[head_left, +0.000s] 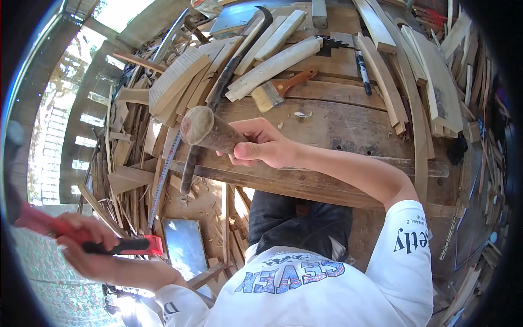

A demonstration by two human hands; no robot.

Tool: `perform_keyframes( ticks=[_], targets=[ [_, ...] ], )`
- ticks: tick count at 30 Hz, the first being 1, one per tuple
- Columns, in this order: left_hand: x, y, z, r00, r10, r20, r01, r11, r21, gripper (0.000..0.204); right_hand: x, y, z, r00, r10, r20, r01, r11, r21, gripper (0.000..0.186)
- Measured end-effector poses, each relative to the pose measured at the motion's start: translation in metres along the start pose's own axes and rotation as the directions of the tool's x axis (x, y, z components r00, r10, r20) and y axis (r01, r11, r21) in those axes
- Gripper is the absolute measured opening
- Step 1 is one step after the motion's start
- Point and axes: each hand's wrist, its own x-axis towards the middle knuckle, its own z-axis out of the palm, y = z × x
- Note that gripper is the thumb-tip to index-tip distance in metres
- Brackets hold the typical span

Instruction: The recorder is using a hammer and a chisel to shape a piece of wood on a workbench.

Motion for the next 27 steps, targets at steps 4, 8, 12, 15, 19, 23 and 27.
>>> perform_keyframes(
  ticks=[4, 8, 12, 15, 19, 23, 27],
  targets=[
    [0.007, 0.015, 0.027, 0.994, -0.089, -0.06, 0.077, 0.979, -0.187, 0.046, -0.003, -0.001, 0.003, 1.0, 0.018, -0.021, -0.019, 0.999, -0.048, 0.028],
    [0.003, 0.008, 0.034, 0.849, -0.323, 0.418, 0.106, 0.88, 0.463, 0.036, -0.003, -0.001, 0.002, 0.999, -0.005, -0.034, 0.003, 0.999, -0.044, 0.03],
    [0.023, 0.037, 0.006, 0.97, -0.194, 0.145, 0.178, 0.977, 0.118, 0.048, -0.002, -0.001, 0.001, 1.0, -0.013, -0.001, 0.013, 1.0, -0.023, 0.032],
    [0.027, 0.036, 0.006, 0.93, -0.367, 0.005, 0.366, 0.927, 0.083, 0.04, -0.004, 0.001, 0.001, 1.0, -0.008, -0.004, 0.008, 1.0, -0.011, 0.03],
    [0.013, 0.014, 0.023, 0.769, -0.593, 0.237, 0.518, 0.796, 0.314, 0.03, -0.005, 0.002, 0.001, 0.999, -0.033, -0.009, 0.033, 0.999, -0.02, 0.029],
    [0.024, 0.026, 0.022, 0.771, -0.549, 0.323, 0.438, 0.825, 0.357, 0.035, -0.002, 0.0, -0.002, 0.998, -0.06, 0.002, 0.06, 0.997, -0.045, 0.032],
    [0.042, 0.056, 0.03, 0.971, -0.213, 0.105, 0.217, 0.976, -0.029, 0.044, -0.003, 0.001, -0.005, 1.0, -0.023, 0.004, 0.023, 0.997, -0.067, 0.044]
  ],
)
